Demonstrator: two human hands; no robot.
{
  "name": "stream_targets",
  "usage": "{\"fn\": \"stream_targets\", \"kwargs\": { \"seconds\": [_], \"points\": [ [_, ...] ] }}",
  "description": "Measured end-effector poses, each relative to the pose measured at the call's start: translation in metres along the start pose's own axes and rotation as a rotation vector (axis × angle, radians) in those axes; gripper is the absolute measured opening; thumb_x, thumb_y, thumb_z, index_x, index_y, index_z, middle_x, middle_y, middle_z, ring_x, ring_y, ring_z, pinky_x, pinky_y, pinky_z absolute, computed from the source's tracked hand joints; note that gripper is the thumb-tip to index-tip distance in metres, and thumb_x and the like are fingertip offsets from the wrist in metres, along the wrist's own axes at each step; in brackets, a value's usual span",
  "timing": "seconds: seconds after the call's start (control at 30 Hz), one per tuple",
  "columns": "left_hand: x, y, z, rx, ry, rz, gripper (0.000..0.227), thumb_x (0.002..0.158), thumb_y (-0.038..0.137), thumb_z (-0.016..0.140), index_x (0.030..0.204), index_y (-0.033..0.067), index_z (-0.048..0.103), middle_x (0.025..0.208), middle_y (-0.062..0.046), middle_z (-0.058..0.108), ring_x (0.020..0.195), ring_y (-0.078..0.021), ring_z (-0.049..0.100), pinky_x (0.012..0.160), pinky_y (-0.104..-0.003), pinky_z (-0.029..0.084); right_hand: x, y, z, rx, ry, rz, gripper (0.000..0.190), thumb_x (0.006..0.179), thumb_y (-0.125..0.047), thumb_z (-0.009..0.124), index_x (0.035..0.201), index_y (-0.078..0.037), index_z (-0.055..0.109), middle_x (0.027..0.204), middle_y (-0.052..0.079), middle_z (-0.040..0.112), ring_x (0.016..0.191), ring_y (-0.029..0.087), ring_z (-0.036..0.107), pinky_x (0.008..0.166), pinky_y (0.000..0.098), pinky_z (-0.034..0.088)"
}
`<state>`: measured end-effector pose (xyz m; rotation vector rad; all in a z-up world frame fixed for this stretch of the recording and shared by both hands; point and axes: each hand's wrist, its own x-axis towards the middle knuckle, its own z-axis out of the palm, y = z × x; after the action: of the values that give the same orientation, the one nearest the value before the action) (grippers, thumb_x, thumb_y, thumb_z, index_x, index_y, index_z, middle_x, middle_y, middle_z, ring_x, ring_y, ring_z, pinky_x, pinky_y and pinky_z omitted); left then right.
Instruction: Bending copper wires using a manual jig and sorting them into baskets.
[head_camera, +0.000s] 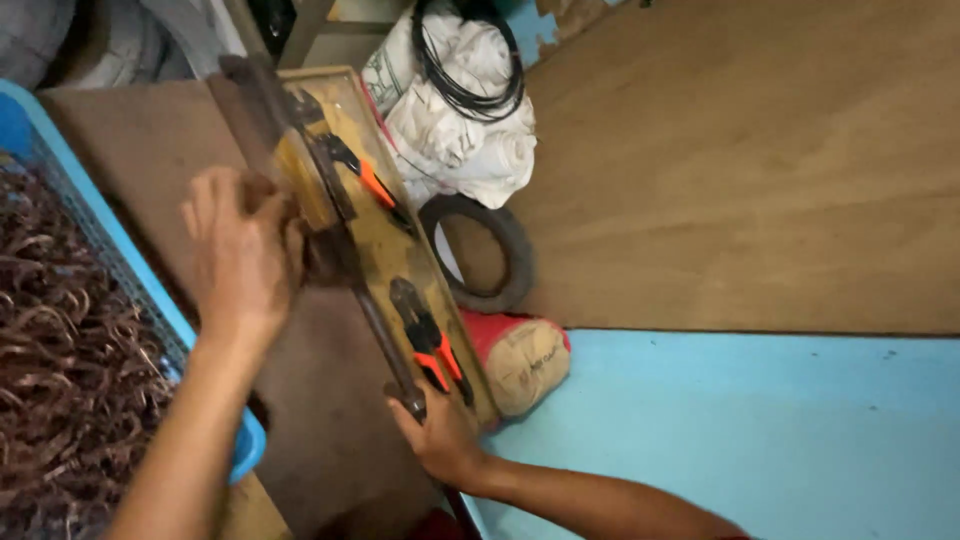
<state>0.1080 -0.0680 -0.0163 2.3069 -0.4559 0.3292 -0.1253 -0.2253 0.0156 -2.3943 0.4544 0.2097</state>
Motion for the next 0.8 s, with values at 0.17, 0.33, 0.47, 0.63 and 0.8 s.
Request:
{"fn": "stream_targets", "kwargs": {
  "seconds": [0.17,0.33,0.47,0.63,0.8],
  "points": [
    [0.003,0.006,-0.012,-0.085,0.021,0.007,0.022,0.089,0.007,0.07,0.108,-0.0019,0.077,0.117,-0.015,0.053,0.109,-0.0328,0.046,0.091,-0.043,0.041,0.008,0.018,0.009,-0.001,-0.011,-0.076,0.023,0.096,-0.022,0.065,0.107,-0.002,0.07,0.066,0.005,0.062,0.052,0.022,0.053,0.051,0.0358,0.043],
    [-0.003,0.004,-0.006,-0.114,0.1,0.075,0.02,0.084,0.006,0.07,0.102,-0.0025,0.075,0.112,-0.017,0.053,0.104,-0.0358,0.046,0.088,-0.046,0.04,0.003,0.016,0.01,-0.051,0.067,-0.107,0.027,0.094,-0.024,0.068,0.107,-0.001,0.071,0.083,0.012,0.075,0.068,0.029,0.068,0.065,0.0366,0.054],
    [-0.008,0.0,-0.001,-0.024,0.045,0.022,0.013,0.093,0.006,0.072,0.099,-0.0046,0.077,0.112,-0.017,0.054,0.105,-0.0322,0.047,0.093,-0.044,0.044,-0.003,0.002,-0.004,0.117,-0.113,0.051,0.019,0.101,-0.025,0.062,0.107,-0.008,0.065,0.07,0.002,0.061,0.052,0.018,0.056,0.051,0.0335,0.045],
    [-0.014,-0.008,0.003,0.02,0.052,0.019,0.015,0.096,0.01,0.07,0.105,0.0012,0.079,0.105,-0.013,0.059,0.096,-0.0289,0.051,0.089,-0.043,0.039,-0.006,-0.033,-0.036,0.268,-0.274,0.237,0.025,0.101,-0.031,0.062,0.114,-0.01,0.064,0.068,-0.002,0.054,0.04,0.011,0.048,0.042,0.0257,0.039],
    [-0.033,0.005,0.011,0.046,0.017,0.011,0.02,0.1,0.024,0.074,0.103,0.0055,0.081,0.106,-0.008,0.064,0.104,-0.0256,0.052,0.098,-0.042,0.045,-0.007,-0.049,-0.078,0.365,-0.351,0.339,0.02,0.101,-0.026,0.064,0.099,-0.008,0.057,0.061,0.001,0.052,0.042,0.012,0.048,0.038,0.0277,0.039]
  ]
}}
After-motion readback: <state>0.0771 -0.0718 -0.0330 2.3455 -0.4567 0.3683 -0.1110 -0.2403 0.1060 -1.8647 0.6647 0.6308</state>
